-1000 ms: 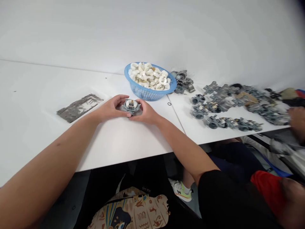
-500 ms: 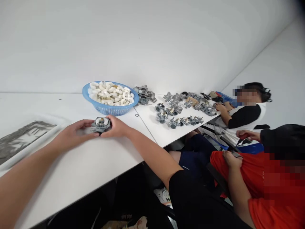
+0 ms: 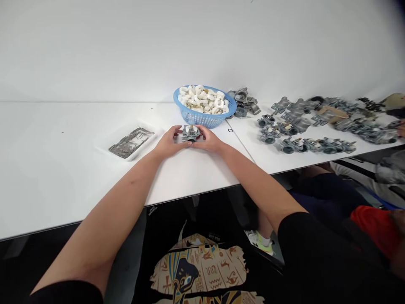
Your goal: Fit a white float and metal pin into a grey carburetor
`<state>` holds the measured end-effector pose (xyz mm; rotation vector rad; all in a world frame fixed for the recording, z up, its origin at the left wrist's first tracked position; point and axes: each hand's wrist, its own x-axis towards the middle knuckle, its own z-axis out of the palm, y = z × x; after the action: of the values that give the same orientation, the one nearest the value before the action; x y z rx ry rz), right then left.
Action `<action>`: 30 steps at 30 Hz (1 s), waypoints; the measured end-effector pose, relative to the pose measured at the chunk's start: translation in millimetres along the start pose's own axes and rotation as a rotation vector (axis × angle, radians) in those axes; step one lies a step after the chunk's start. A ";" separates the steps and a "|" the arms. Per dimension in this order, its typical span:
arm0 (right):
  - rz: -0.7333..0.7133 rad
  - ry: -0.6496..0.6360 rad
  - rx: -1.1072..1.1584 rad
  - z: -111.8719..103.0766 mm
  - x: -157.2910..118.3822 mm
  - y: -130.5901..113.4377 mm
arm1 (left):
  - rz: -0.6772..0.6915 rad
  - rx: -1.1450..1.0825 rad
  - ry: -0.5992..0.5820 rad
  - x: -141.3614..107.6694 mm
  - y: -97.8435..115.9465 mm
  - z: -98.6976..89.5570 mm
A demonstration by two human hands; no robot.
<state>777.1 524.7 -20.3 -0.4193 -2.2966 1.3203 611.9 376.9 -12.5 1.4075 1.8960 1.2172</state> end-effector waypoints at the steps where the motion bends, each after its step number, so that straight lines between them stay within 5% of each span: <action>1: 0.005 -0.002 0.007 0.3 0.3 0.0 | 0.004 -0.001 0.001 0.3 -0.9 0.3; 10: 0.059 0.049 0.123 2.5 4.0 -1.1 | 0.110 0.031 -0.036 4.3 -4.2 -1.6; 18: 0.162 0.003 0.213 -0.1 5.5 -1.5 | 0.054 -0.010 -0.086 0.8 -4.6 -6.6; 30: 0.103 0.184 0.211 16.2 5.3 -0.4 | 0.028 0.023 -0.067 -0.6 -7.5 -4.7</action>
<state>764.0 515.1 -25.8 -0.5685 -1.9860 1.4905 604.6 374.0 -16.7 1.4730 1.8561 1.1510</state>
